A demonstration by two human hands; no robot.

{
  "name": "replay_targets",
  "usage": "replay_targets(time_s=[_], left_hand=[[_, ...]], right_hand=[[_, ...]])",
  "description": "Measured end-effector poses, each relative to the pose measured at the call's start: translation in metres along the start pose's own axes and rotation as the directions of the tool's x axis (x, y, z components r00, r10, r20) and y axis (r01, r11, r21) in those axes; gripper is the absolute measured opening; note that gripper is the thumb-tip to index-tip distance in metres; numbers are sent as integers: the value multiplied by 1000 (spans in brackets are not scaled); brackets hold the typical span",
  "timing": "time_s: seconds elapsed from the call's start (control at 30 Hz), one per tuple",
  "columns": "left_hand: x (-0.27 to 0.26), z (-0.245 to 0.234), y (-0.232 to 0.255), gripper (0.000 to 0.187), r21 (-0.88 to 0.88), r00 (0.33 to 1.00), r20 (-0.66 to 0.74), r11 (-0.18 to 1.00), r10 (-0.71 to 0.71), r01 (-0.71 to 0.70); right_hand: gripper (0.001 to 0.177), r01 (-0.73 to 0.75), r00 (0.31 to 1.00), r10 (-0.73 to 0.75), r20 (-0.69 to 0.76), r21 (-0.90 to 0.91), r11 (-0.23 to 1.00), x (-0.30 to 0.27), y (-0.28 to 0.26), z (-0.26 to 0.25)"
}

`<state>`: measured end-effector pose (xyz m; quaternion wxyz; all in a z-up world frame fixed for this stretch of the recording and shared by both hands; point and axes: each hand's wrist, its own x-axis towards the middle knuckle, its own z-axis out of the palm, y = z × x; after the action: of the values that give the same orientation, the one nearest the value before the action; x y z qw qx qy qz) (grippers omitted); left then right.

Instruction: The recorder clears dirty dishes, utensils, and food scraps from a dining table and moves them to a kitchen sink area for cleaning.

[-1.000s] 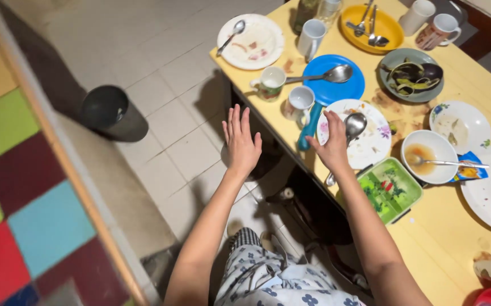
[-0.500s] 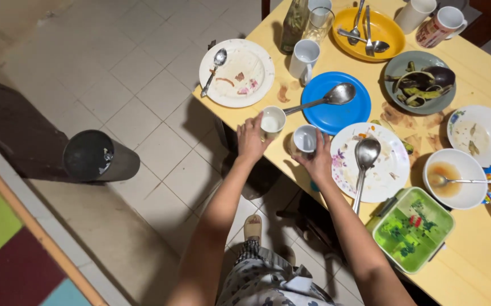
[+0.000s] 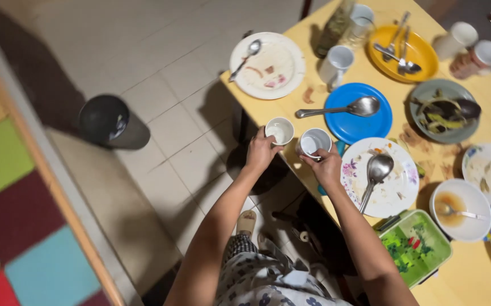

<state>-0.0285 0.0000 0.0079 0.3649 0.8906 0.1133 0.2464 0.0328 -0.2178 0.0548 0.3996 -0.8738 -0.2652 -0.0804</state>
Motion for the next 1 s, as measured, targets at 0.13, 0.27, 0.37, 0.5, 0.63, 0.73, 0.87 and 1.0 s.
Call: replay_targets(time_s=[0.13,0.27,0.37,0.5,0.63,0.73,0.87,1.0], left_hand=[[-57,-51,14,34,23,987,-139,997,-75,79],[-119,-125,40,35,142,948,-302,979,-97,145],[-175,-177,57,35,200,905,-380,939,-190,281],[-258,-237,71,35,211,805,-523,872,-281,442],[-340,-292,90,35,218,679,-640,762,-360,610],[-407,-324,102,35,226,577,-731,669,-364,708],[-497,-362,116,36,170,451,-800,571,-395,803],[-579,-394,109,37,79,311,-790,415,-529,906]], right_hand=[[36,206,974,-209,84,35,978,-7,-38,-11],[33,397,901,-408,150,97,913,-13,-81,-1],[34,455,833,-504,228,236,859,-28,-117,20],[34,491,685,-653,322,459,741,-63,-191,49],[38,604,486,-813,322,549,578,-110,-259,84],[41,517,384,-809,444,623,587,-156,-308,110],[43,565,179,-923,340,733,379,-224,-369,138],[49,531,6,-888,459,751,392,-289,-427,172]])
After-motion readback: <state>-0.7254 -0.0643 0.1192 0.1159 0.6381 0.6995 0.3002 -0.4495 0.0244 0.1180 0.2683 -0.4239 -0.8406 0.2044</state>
